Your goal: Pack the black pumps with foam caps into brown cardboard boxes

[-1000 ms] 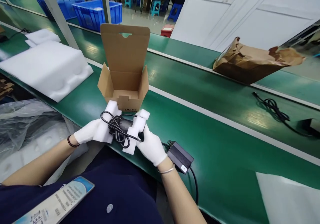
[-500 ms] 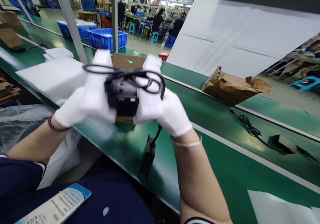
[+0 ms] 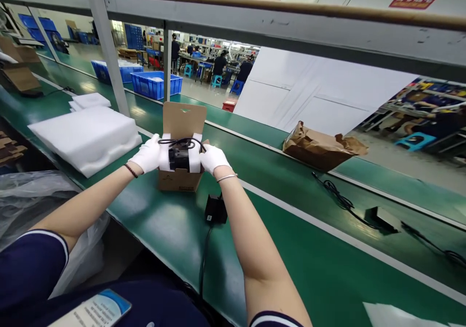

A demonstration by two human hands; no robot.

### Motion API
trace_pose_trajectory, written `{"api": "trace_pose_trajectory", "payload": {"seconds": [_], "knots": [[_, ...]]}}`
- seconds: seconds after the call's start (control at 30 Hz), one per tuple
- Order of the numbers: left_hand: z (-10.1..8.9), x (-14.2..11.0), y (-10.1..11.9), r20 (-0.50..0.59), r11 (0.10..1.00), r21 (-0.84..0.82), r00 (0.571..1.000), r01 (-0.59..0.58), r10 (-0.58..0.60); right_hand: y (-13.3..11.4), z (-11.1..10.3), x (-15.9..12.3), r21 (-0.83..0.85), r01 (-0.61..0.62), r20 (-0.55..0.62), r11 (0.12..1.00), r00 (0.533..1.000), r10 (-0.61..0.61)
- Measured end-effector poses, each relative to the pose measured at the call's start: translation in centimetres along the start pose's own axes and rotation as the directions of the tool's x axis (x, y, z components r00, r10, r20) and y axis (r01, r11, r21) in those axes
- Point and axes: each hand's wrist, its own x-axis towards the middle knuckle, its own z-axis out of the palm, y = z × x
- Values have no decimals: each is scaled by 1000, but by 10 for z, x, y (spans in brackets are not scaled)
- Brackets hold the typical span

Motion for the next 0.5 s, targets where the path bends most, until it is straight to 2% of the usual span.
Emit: {"api": "trace_pose_trajectory", "payload": {"seconds": [0.07, 0.13, 0.2, 0.27, 0.33, 0.4, 0.47, 0.5], "knots": [[4, -7, -3, -78, 995, 94, 996, -29, 36, -5, -1, -4, -68, 39, -90, 997, 995, -45], [5, -11, -2, -92, 983, 163, 991, -83, 99, -10, 2, -5, -179, 85, -42, 980, 995, -94], [5, -8, 3, 12, 955, 261, 989, -144, 146, -16, 12, 0, -307, 118, 111, 944, 990, -88], [4, 1, 8, 153, 906, 368, 975, -209, 163, -23, 26, 9, -397, 118, 224, 910, 974, -28], [0, 14, 13, 258, 872, 419, 954, -253, 153, -29, 35, 17, -435, 90, 257, 896, 966, 28], [-5, 19, 14, 304, 872, 414, 943, -263, 140, -28, 36, 15, -449, 71, 282, 891, 957, 66], [-10, 10, 13, 269, 872, 412, 950, -264, 160, -17, 28, -4, -393, 152, 287, 907, 957, -36], [-11, -1, 12, 172, 882, 406, 968, -239, 183, -6, 23, -21, -351, 210, 241, 913, 962, -128]]}}
